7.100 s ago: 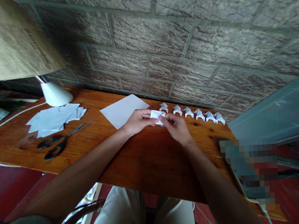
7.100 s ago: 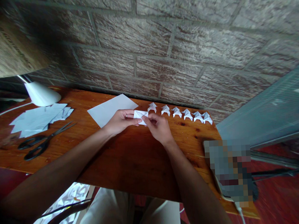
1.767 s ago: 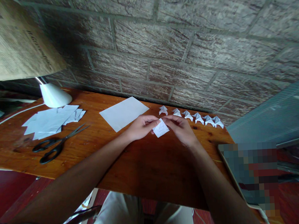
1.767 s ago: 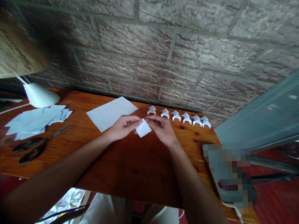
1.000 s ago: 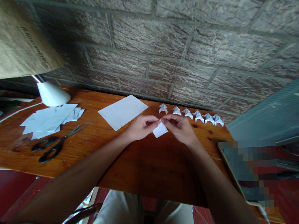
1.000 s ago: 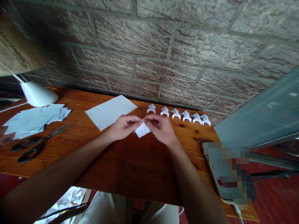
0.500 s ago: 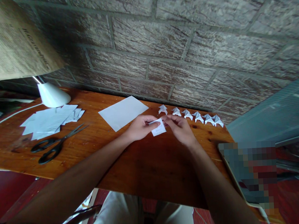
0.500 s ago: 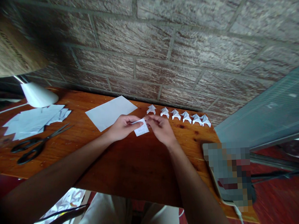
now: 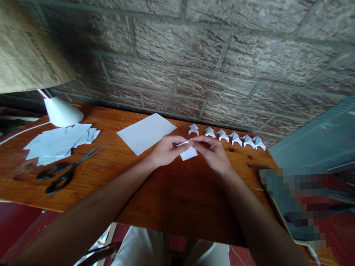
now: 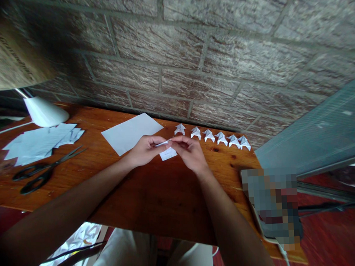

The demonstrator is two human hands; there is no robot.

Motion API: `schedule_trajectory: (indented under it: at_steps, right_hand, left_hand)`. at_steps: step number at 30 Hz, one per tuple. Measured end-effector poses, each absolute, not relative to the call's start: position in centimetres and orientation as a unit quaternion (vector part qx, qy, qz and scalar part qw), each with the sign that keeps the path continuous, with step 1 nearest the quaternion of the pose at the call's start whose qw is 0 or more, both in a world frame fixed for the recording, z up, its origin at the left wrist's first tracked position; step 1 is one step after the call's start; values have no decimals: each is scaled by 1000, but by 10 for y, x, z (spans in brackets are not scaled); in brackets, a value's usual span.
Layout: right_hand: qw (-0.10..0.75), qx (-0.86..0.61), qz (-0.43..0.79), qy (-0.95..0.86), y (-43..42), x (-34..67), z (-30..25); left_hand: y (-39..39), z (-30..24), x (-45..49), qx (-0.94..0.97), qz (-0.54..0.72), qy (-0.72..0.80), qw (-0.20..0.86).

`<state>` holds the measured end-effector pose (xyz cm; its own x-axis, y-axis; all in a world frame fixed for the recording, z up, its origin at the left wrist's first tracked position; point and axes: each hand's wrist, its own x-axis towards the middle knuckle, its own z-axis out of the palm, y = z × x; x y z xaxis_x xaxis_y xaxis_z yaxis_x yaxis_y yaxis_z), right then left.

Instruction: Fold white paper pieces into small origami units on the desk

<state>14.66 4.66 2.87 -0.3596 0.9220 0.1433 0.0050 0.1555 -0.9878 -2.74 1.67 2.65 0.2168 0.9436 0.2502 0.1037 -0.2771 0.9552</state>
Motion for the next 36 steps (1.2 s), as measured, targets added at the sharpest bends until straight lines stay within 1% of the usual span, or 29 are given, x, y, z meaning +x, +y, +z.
schedule_trajectory:
  at_steps: [6, 11, 16, 23, 29, 33, 36]
  right_hand:
    - [449, -370, 511, -632, 45, 142, 27]
    - [423, -368, 540, -628, 49, 149, 28]
    - [406, -359, 555, -631, 51, 153, 30]
    - [386, -362, 520, -671, 49, 154, 36]
    - [402, -353, 466, -704, 49, 155, 33]
    - [389, -355, 471, -707, 49, 155, 34]
    - [385, -358, 470, -709, 49, 156, 35]
  left_hand:
    - [19, 23, -28, 633, 483, 402, 452]
    - [21, 21, -28, 613, 479, 393, 491]
    - [20, 22, -28, 602, 473, 398, 506]
    - [20, 22, -28, 599, 462, 395, 521]
    - [20, 21, -26, 602, 460, 406, 511]
    - [20, 21, -27, 600, 456, 411, 513]
    - [21, 19, -27, 586, 451, 408, 535]
